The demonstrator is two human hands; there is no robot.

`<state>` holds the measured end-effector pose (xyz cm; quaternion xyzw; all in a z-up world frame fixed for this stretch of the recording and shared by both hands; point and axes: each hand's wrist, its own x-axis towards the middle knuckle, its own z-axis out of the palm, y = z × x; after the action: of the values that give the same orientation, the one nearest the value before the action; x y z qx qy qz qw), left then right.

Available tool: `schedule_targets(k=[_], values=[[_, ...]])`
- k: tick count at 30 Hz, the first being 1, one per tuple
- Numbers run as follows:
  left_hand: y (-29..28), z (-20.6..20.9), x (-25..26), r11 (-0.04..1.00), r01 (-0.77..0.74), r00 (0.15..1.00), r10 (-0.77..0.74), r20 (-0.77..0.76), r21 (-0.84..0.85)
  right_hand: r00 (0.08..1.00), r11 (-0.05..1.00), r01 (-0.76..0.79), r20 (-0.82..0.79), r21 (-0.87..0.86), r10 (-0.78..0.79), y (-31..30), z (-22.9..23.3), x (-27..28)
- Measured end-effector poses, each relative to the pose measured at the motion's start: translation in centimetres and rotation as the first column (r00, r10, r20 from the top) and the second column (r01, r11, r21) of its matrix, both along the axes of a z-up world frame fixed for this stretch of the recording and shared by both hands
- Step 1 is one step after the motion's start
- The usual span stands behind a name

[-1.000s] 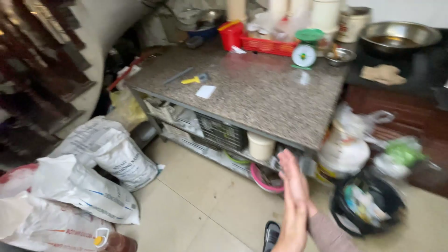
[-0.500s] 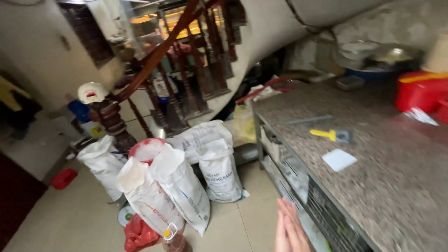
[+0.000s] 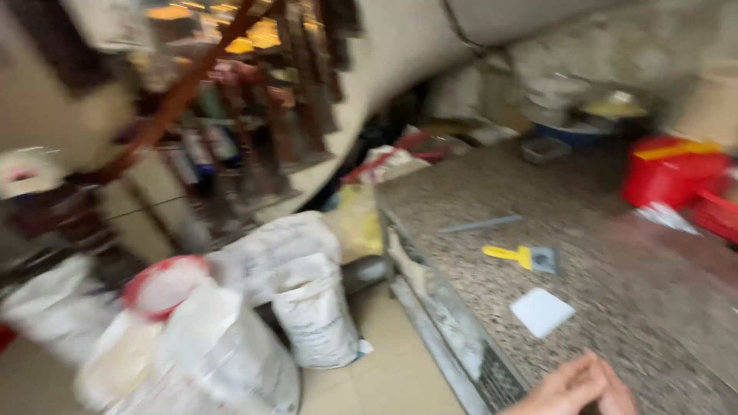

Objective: Clearing a workspace and portioning dough from an industrial mixer

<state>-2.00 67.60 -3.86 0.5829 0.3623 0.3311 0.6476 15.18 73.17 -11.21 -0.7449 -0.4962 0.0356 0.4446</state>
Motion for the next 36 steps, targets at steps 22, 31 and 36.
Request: schedule_targets(k=[22, 31, 36], values=[[27.1, -20.4, -2.0, 0.490, 0.230, 0.684, 0.534, -0.498, 0.841, 0.807, 0.866, 0.492, 0.420, -0.090, -0.415, -1.4, -7.5, 22.3], [27.5, -24.4, -2.4, 0.272, 0.106, 0.617, 0.736, -0.278, 0.956, 0.935, 0.528, 0.310, 0.152, -0.790, -0.322, 1.8, -4.5, 21.3], [26.0, -21.1, -3.1, 0.459, 0.287, 0.535, 0.651, -0.538, 0.841, 0.869, 0.681, 0.495, 0.331, -0.540, -0.369, 0.8, -6.6, 20.3]])
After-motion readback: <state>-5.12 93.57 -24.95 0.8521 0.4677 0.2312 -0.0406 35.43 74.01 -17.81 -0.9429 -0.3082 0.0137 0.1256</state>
